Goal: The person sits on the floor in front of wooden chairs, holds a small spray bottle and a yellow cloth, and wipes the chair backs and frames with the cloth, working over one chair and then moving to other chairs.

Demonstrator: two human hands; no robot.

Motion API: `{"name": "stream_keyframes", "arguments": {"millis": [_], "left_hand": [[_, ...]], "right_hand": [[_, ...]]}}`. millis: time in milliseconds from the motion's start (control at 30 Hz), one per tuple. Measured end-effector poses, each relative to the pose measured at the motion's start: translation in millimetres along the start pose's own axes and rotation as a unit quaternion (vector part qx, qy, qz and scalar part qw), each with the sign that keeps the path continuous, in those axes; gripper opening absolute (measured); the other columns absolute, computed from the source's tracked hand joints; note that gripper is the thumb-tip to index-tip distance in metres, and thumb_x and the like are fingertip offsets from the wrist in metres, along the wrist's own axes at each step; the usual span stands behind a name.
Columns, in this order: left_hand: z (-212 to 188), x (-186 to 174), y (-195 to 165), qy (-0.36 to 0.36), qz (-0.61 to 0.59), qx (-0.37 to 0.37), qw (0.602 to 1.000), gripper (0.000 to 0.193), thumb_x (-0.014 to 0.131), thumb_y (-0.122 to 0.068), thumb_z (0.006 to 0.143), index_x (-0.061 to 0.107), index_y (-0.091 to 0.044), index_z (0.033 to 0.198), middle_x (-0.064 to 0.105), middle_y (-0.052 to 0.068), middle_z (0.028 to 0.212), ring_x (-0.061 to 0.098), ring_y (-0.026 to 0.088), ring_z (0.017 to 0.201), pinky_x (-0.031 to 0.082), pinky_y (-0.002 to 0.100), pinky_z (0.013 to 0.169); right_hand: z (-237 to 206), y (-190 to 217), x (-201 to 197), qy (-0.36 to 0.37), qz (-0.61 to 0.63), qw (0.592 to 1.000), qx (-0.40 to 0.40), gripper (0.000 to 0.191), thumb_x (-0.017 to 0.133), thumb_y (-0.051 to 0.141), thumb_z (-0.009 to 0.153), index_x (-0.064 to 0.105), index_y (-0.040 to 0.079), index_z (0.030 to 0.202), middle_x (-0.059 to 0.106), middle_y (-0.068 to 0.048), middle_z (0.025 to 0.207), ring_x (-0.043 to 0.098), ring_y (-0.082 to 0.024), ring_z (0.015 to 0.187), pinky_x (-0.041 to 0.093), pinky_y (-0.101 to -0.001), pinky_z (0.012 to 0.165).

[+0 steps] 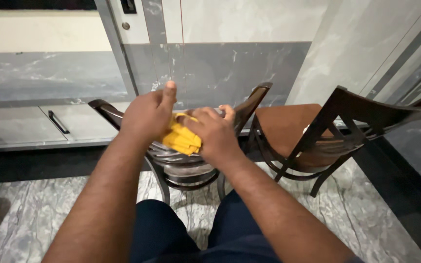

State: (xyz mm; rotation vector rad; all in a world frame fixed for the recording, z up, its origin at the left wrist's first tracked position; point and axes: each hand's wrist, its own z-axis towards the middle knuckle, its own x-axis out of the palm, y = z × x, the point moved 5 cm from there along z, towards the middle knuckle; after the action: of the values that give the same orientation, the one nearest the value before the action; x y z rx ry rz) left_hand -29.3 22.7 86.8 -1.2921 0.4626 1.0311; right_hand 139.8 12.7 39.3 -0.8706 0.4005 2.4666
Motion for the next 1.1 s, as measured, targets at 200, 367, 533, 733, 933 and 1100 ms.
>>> {"name": "stream_keyframes", "arguments": {"millis": [200, 367, 533, 733, 933, 1100], "left_hand": [[0.2, 1.1, 24.2, 0.037, 0.124, 0.008, 0.992, 0.076, 0.027, -0.068, 0.101, 0.081, -0.015, 0.099, 0.075, 0.019, 0.095, 0.068, 0.041, 0.100, 0.048, 0.051, 0.094], [-11.1, 16.3, 16.4, 0.001, 0.265, 0.075, 0.961, 0.076, 0.031, -0.066, 0.101, 0.081, -0.015, 0.077, 0.074, 0.012, 0.073, 0.070, 0.033, 0.081, 0.040, 0.049, 0.094], [-14.5, 16.6, 17.5, -0.046, 0.238, 0.099, 0.965, 0.071, 0.034, -0.062, 0.103, 0.080, -0.016, 0.074, 0.072, 0.012, 0.069, 0.068, 0.033, 0.077, 0.038, 0.048, 0.090], [-24.4, 13.7, 25.0, -0.156, 0.162, 0.178, 0.958, 0.063, 0.044, -0.051, 0.106, 0.075, -0.011, 0.068, 0.068, 0.012, 0.066, 0.065, 0.033, 0.078, 0.039, 0.049, 0.086], [-26.3, 14.0, 27.5, -0.149, 0.126, 0.199, 0.961, 0.057, 0.048, -0.047, 0.104, 0.075, -0.012, 0.069, 0.069, 0.008, 0.068, 0.064, 0.032, 0.082, 0.037, 0.049, 0.086], [-29.2, 10.8, 21.5, -0.149, 0.137, 0.196, 0.960, 0.053, 0.052, -0.048, 0.102, 0.077, -0.012, 0.073, 0.070, 0.006, 0.068, 0.064, 0.030, 0.082, 0.036, 0.049, 0.089]], "right_hand": [[-5.8, -28.5, -20.3, -0.019, 0.015, 1.000, 0.018, 0.043, 0.076, 0.019, 0.079, 0.070, 0.019, 0.122, 0.070, -0.002, 0.128, 0.060, -0.023, 0.125, 0.026, -0.0573, 0.105], [-17.7, -35.6, -35.4, -0.024, -0.061, 0.998, 0.014, 0.066, 0.078, 0.017, 0.065, 0.066, 0.017, 0.130, 0.059, -0.007, 0.147, 0.051, -0.029, 0.139, 0.027, -0.0539, 0.104], [-10.8, -9.4, -11.7, 0.014, -0.041, 0.999, 0.014, 0.071, 0.081, 0.022, 0.069, 0.057, 0.006, 0.133, 0.056, -0.011, 0.137, 0.051, -0.030, 0.133, 0.027, -0.0575, 0.107], [-0.1, 19.8, 28.9, -0.018, -0.061, 0.998, 0.025, 0.065, 0.076, 0.015, 0.075, 0.058, 0.012, 0.137, 0.057, -0.008, 0.124, 0.050, -0.029, 0.124, 0.027, -0.0590, 0.107], [-14.6, -15.4, 23.6, 0.001, -0.077, 0.997, 0.003, 0.070, 0.069, 0.004, 0.072, 0.058, 0.019, 0.139, 0.058, -0.004, 0.128, 0.051, -0.026, 0.130, 0.027, -0.0556, 0.105], [-27.7, -53.1, -11.1, -0.028, -0.055, 0.998, 0.001, 0.069, 0.069, 0.004, 0.066, 0.056, 0.019, 0.133, 0.057, -0.007, 0.127, 0.049, -0.028, 0.133, 0.027, -0.0552, 0.103]]}}
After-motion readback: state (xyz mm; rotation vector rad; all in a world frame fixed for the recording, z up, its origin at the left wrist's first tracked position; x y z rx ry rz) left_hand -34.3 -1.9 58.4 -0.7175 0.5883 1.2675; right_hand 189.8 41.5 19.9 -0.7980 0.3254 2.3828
